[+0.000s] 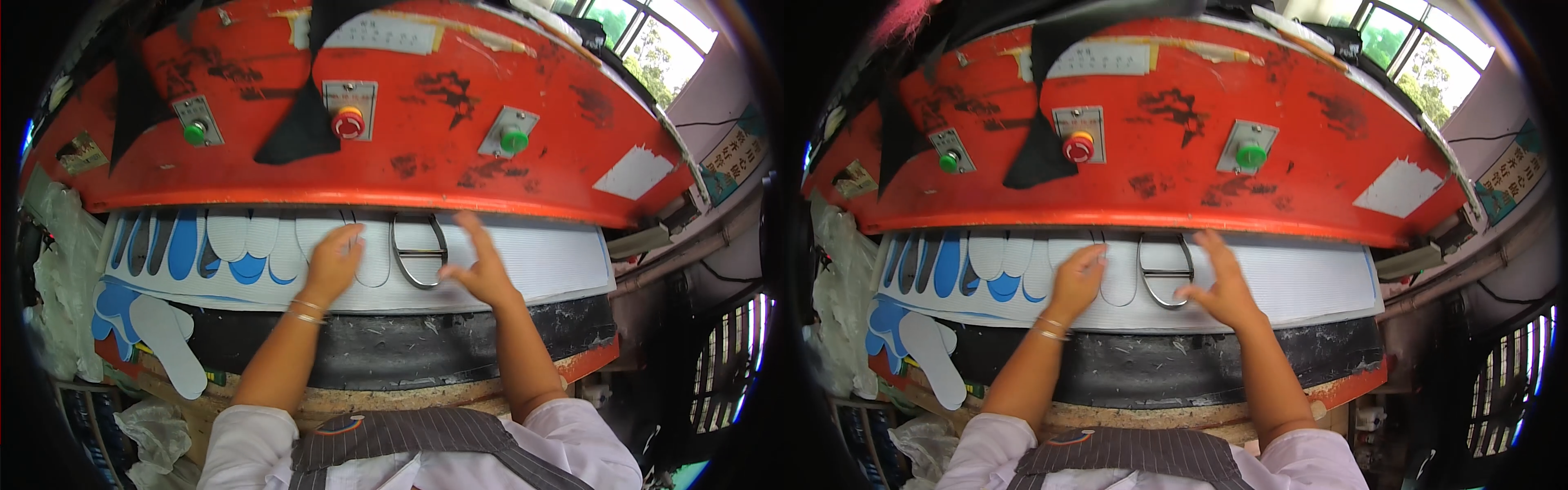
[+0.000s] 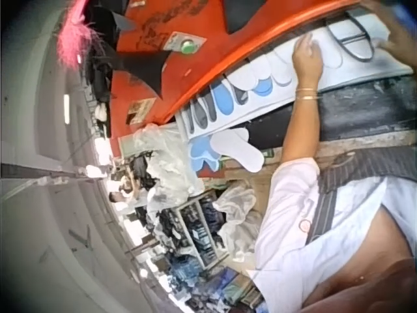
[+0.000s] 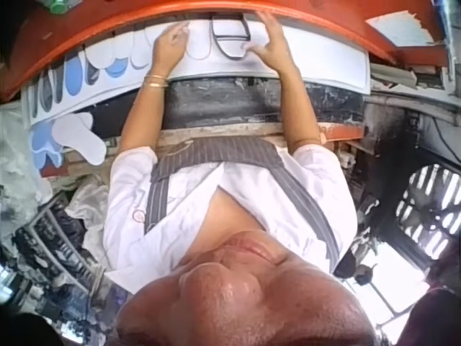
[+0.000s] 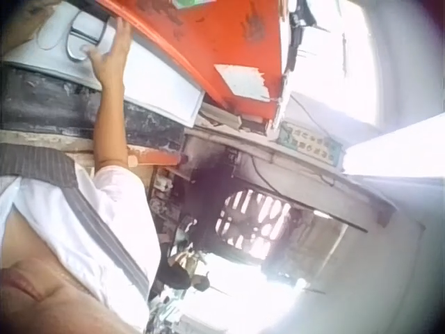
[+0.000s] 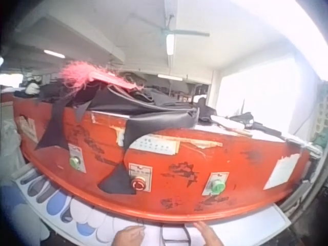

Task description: Use a hydraulic die cutting machine to cut out shoe insole shapes from foam material.

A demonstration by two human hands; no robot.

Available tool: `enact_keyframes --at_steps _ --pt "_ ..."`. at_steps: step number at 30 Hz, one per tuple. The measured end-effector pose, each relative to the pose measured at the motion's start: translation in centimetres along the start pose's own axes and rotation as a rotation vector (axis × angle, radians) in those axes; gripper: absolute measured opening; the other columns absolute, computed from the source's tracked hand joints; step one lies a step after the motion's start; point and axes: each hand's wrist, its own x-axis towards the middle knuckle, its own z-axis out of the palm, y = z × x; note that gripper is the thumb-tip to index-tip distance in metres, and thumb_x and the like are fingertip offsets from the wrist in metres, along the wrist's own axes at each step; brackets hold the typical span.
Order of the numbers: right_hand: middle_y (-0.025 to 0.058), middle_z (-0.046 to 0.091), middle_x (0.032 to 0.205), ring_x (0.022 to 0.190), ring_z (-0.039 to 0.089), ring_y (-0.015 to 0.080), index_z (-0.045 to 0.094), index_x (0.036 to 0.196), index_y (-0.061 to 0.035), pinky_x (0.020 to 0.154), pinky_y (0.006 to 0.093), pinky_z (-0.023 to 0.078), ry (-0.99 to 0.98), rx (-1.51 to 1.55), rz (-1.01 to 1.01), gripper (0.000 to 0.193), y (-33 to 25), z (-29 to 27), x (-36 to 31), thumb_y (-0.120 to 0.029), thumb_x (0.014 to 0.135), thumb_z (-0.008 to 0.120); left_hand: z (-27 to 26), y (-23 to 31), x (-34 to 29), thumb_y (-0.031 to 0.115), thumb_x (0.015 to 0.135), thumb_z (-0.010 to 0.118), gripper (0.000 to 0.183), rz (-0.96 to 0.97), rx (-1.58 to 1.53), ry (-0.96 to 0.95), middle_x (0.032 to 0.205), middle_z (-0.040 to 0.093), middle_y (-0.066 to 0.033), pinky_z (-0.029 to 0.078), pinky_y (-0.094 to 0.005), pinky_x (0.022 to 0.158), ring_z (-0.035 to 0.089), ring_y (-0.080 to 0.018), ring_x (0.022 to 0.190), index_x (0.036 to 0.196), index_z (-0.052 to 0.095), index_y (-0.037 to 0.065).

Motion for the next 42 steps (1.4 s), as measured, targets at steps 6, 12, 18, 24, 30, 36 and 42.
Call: enact_keyframes --at_steps 6,12,18,24,30,36,42 --pt "0.0187 0.046 0.135 0.127 0.041 0.0328 0.048 0.128 0.0010 0.108 0.0425 0.030 0.870 -0.018 -0.362 0.052 -7.2 -7.4 10.1 -0.035 0.093 0.060 -16.0 6.1 7.1 0.018 0.101 0.046 0.030 0.248 0.122 0.770 0.081 0.058 -0.0047 0.045 -0.0274 0.074 0.055 -0.0130 0.078 0.083 0.062 -0.001" --pt "0.0214 0.034 0.143 0.135 0.028 0.0375 0.045 0.132 -0.0071 0.111 0.0536 0.017 1.136 -0.794 -0.389 0.053 -7.3 -7.5 18.3 -0.046 0.097 0.047 -22.2 7.6 12.3 0.015 0.098 0.048 0.028 0.412 0.609 0.786 0.069 0.048 -0.0081 0.040 -0.0350 0.063 0.048 -0.0201 0.065 0.074 0.052 0.001" --pt "0.0176 0.045 0.134 0.124 0.042 0.0353 0.052 0.123 -0.0085 0.104 0.0506 0.030 0.906 -0.400 -0.616 0.043 -5.1 -4.0 11.6 -0.014 0.083 0.066 -15.3 6.2 6.0 0.018 0.093 0.058 0.033 0.130 0.330 0.433 0.064 0.048 -0.0101 0.039 -0.0371 0.056 0.045 -0.0242 0.057 0.066 0.048 0.002" --pt "0.0140 0.059 0.112 0.106 0.052 0.0313 0.057 0.123 -0.0050 0.091 0.0435 0.041 -0.369 -0.235 -0.100 0.073 -7.5 -0.6 -5.3 -0.055 0.073 0.071 -3.8 10.0 -7.0 0.029 0.084 0.066 0.018 0.062 0.211 -0.264 0.077 0.062 -0.0090 0.050 -0.0384 0.066 0.060 -0.0290 0.071 0.084 0.072 0.012" --pt "0.0115 0.058 0.098 0.099 0.056 0.0301 0.063 0.102 -0.0062 0.087 0.0389 0.048 -0.297 -0.416 0.052 0.051 -5.9 -1.7 -10.1 -0.027 0.060 0.084 0.2 13.3 -11.0 0.032 0.086 0.059 0.029 0.120 0.606 -0.319 0.092 0.065 -0.0061 0.044 -0.0404 0.090 0.058 -0.0262 0.093 0.099 0.070 0.010" --pt "0.0142 0.058 0.102 0.102 0.055 0.0311 0.065 0.096 -0.0037 0.089 0.0378 0.047 -0.269 -0.388 0.071 0.043 -4.1 -1.4 -9.7 -0.022 0.062 0.083 2.8 13.1 -10.6 0.031 0.083 0.058 0.027 -0.026 0.599 -0.200 0.088 0.065 -0.0106 0.043 -0.0418 0.088 0.057 -0.0308 0.094 0.086 0.073 0.009" --pt "0.0128 0.062 0.099 0.100 0.058 0.0306 0.068 0.101 -0.0055 0.085 0.0389 0.050 -0.434 -0.344 0.083 0.042 -2.7 -2.0 -10.8 -0.027 0.067 0.082 2.5 12.1 -11.0 0.040 0.078 0.064 0.033 -0.062 0.559 -0.325 0.083 0.066 -0.0120 0.046 -0.0420 0.083 0.060 -0.0305 0.086 0.084 0.075 0.010"
